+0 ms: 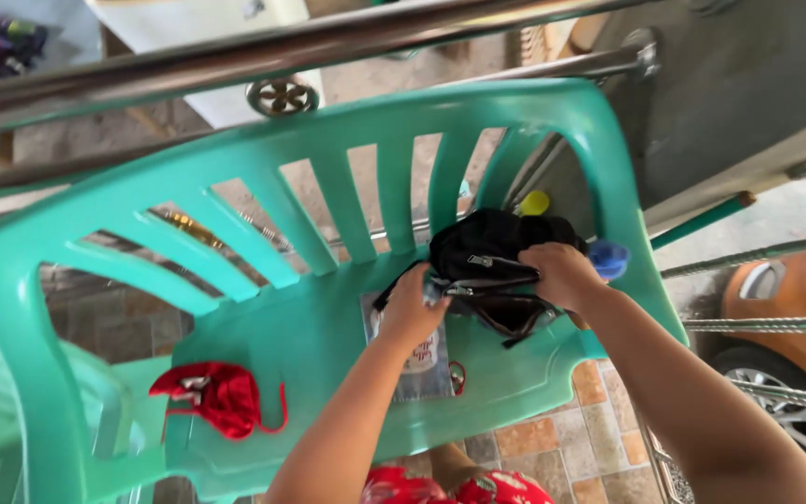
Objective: The person organizes items on a plastic chair, putting stationary and a small bag into a larger backpack, then sweeps the balcony floor with a broom and handles a small mat.
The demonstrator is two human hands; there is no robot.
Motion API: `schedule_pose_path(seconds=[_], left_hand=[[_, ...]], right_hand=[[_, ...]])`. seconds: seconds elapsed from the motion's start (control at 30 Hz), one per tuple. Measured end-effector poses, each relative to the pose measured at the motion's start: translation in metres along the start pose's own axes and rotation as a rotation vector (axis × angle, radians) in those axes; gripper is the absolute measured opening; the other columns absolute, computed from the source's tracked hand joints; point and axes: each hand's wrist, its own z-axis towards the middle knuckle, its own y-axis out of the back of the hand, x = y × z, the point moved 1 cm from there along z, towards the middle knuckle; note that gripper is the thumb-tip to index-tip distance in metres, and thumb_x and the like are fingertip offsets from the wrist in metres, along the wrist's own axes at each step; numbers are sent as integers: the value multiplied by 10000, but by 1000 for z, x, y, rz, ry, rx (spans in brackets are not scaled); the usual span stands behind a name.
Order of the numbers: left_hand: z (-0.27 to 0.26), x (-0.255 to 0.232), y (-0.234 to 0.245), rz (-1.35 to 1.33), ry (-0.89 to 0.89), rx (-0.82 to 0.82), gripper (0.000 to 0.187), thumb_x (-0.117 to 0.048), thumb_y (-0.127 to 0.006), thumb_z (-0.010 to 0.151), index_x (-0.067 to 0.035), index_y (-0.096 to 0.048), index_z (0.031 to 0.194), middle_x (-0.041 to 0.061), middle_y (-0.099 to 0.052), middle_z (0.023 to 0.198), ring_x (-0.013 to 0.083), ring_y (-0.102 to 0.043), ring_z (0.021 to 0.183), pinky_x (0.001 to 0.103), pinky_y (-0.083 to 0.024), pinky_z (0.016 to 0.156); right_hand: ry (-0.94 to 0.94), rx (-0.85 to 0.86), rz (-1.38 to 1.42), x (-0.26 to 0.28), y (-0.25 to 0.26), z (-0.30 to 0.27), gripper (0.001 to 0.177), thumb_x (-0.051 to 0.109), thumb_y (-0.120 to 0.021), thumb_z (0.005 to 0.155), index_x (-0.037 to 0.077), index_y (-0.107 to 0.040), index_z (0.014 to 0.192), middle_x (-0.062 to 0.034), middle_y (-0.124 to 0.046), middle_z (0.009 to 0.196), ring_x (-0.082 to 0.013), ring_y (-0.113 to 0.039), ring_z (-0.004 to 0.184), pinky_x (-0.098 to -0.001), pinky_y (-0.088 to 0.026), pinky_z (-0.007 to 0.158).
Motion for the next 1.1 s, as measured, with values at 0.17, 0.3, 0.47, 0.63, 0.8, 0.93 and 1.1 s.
schedule_pose_path(seconds=[0.17,0.3,0.47,0.63,0.8,0.93,1.1], left_hand=[[-54,89,-14,121,230,-77,616,-281,-776,806,-98,-559,1353,187,-605,1349,398,-558,1286,465,-470,1045],[-97,133,-20,130,552,23,626,-314,-781,819,-138,-547,1373,172,-582,1368,381,-584,1255,457,-491,1039],[-143,174,-50,234,783,195,571,-355,-745,874,-167,-554,1379,190,-579,1368,397,-582,1263,467,-497,1058],[-179,201,-73,224,873,261,596,-380,-749,880,-168,-533,1393,183,-533,1406,384,-544,1303,477,-462,1088],[-201,209,-44,202,932,209,540,-355,-736,887,-154,-575,1361,148,-554,1416,367,-563,1303,467,-459,1103],[-217,224,-5,123,1069,160,534,-325,-726,893,-181,-559,1380,115,-508,1456,361,-526,1338,456,-455,1111],[-241,257,51,98,1120,127,561,-325,-725,903,-201,-525,1413,110,-444,1506,365,-476,1382,454,-443,1126]], right_hand=[[32,8,22,-20,-7,43,409,-7,-642,629,107,-704,1016,-105,-684,1021,-373,-614,1081,-479,-508,894],[177,-19,-13,-27,-8,58,425,29,-681,615,104,-710,1033,-96,-679,996,-365,-613,1040,-485,-499,904],[-45,123,-139,-11,-23,59,367,45,-686,692,136,-689,1048,-35,-696,1020,-306,-621,1092,-476,-487,964],[47,-93,-213,55,-4,43,934,88,-763,566,214,-518,1459,-158,-518,1322,-430,-459,1221,-577,-378,1066],[307,-250,-128,113,-49,28,826,152,-747,671,211,-488,1453,-152,-464,1399,-440,-436,1321,-639,-319,1150],[327,-40,30,158,-107,22,809,172,-741,686,212,-474,1449,-173,-454,1411,-438,-447,1257,-577,-378,1082],[290,276,79,221,-168,23,915,167,-745,665,236,-392,1507,-167,-432,1413,-436,-424,1293,-533,-406,1079]])
